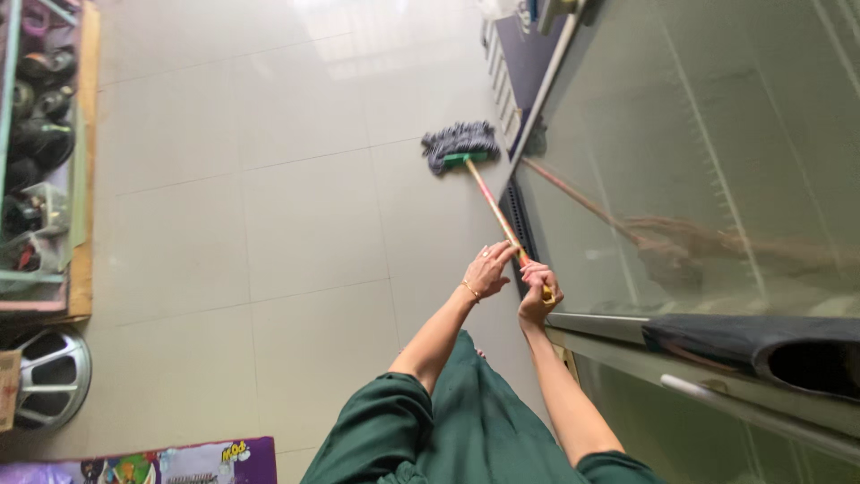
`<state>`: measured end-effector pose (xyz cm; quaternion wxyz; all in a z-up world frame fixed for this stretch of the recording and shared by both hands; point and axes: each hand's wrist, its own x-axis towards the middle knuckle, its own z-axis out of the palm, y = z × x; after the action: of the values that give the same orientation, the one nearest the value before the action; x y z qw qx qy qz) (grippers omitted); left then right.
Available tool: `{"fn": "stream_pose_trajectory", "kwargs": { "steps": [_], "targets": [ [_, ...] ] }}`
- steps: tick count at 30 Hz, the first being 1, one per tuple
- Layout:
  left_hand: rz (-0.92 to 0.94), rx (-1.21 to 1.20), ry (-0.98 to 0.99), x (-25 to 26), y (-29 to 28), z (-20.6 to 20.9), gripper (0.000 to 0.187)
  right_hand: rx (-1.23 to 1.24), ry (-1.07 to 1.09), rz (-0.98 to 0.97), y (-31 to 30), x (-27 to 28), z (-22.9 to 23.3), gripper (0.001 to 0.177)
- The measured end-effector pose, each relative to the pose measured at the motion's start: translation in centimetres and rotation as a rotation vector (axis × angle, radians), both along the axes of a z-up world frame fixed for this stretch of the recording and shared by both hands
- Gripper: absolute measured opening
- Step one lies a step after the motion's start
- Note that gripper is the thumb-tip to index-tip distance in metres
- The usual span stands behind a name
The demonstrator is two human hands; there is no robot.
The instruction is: The person mops the tiled floor of a room, moving the mop back and forth across different sections of the floor and around various pieces of furniture and appliances.
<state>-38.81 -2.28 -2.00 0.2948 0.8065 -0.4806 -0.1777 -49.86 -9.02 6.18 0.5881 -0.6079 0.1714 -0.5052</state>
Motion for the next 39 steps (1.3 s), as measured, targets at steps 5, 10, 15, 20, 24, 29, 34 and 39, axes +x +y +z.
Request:
{"fn": "stream_pose_trajectory", "kwargs": {
  "steps": [5, 10, 15, 20, 24, 29, 34, 39],
  "targets": [
    [0.089, 0.042, 0.042, -1.1, 4.3, 0.5, 0.090, 0.202, -0.264, -0.101, -0.2, 4.5, -5.1, 0.021],
    [0.186, 0.038, 0.039, -1.5, 7.0, -0.6, 0.093, 0.239, -0.306, 0.040, 4.1, 0.3, 0.2, 0.026],
    [0.015, -0.099, -0.119, -3.0, 9.1, -0.6, 0.083, 0.188, 0.101, 0.220, 9.7, -7.5, 11.8, 0.020],
    [-0.143, -0.199, 0.069, -2.6, 11.1, -1.1, 0.020, 0.220, 0.116, 0.358, 11.2, -6.6, 16.1, 0.017],
    [-0.142, -0.308, 0.002, 1.0, 14.1, -1.3, 0.031, 0.187, -0.053, 0.397, 13.5, -1.6, 14.4, 0.012],
    [-0.021, -0.331, -0.031, 7.9, 18.8, -2.1, 0.032, 0.017, -0.058, 0.562, 17.3, 4.8, 12.2, 0.016],
    [0.228, -0.039, -0.011, 16.1, 22.5, -2.3, 0.025, -0.092, -0.025, 0.548, 18.8, 13.9, 9.5, 0.019],
    [0.471, -0.121, -0.054, 18.3, 28.4, -1.6, 0.083, -0.050, -0.028, 0.548, 20.7, 22.7, 5.2, 0.025]
  ]
}}
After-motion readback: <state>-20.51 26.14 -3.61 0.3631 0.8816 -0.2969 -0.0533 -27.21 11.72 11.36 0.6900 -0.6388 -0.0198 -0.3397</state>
